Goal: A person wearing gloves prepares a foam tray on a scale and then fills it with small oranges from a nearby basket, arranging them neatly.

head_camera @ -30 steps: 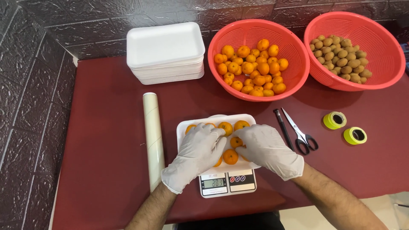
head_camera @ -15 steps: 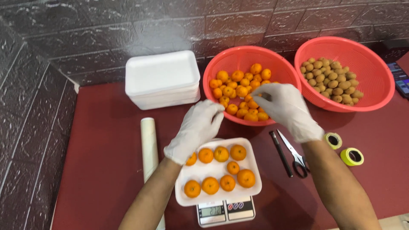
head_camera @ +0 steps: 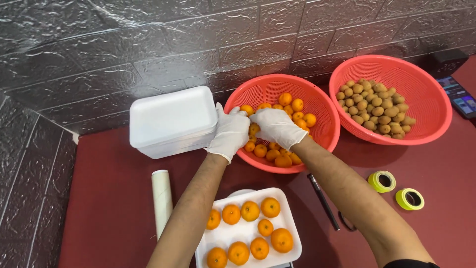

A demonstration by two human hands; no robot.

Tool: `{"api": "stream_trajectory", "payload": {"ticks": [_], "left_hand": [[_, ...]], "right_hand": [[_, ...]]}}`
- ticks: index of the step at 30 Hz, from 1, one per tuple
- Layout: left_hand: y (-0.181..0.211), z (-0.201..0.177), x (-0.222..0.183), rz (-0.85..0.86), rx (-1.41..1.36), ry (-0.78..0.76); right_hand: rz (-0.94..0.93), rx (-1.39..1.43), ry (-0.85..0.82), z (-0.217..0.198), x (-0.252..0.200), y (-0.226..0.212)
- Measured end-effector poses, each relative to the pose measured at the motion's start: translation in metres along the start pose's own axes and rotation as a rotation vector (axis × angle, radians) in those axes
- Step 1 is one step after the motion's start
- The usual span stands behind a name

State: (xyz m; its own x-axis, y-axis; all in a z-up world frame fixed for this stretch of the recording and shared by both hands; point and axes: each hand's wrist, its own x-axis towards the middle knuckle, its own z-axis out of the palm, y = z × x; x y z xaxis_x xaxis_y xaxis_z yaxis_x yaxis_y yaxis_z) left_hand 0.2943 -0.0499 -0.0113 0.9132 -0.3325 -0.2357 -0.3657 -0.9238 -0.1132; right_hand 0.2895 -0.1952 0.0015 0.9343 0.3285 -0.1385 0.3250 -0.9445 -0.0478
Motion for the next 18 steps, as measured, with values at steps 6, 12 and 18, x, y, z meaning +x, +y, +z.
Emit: {"api": "stream_trajectory", "payload": {"ticks": [6,12,18], "left_hand": [[-0.006,-0.004,0.004,-0.012,-0.137,-0.004],[-0.015,0.000,0.001,0.121,-0.651,0.210],[0.000,-0.034,-0.032,0.169,-0.876,0.273]], "right_hand": [[0.006,0.170,-0.077,-0.013,0.002,0.015],[0.032,1.034,-0.114,-0.043,-0.027,0.022],[0.019,1.313,-0.080,-0.033,-0.046,0.030]]}}
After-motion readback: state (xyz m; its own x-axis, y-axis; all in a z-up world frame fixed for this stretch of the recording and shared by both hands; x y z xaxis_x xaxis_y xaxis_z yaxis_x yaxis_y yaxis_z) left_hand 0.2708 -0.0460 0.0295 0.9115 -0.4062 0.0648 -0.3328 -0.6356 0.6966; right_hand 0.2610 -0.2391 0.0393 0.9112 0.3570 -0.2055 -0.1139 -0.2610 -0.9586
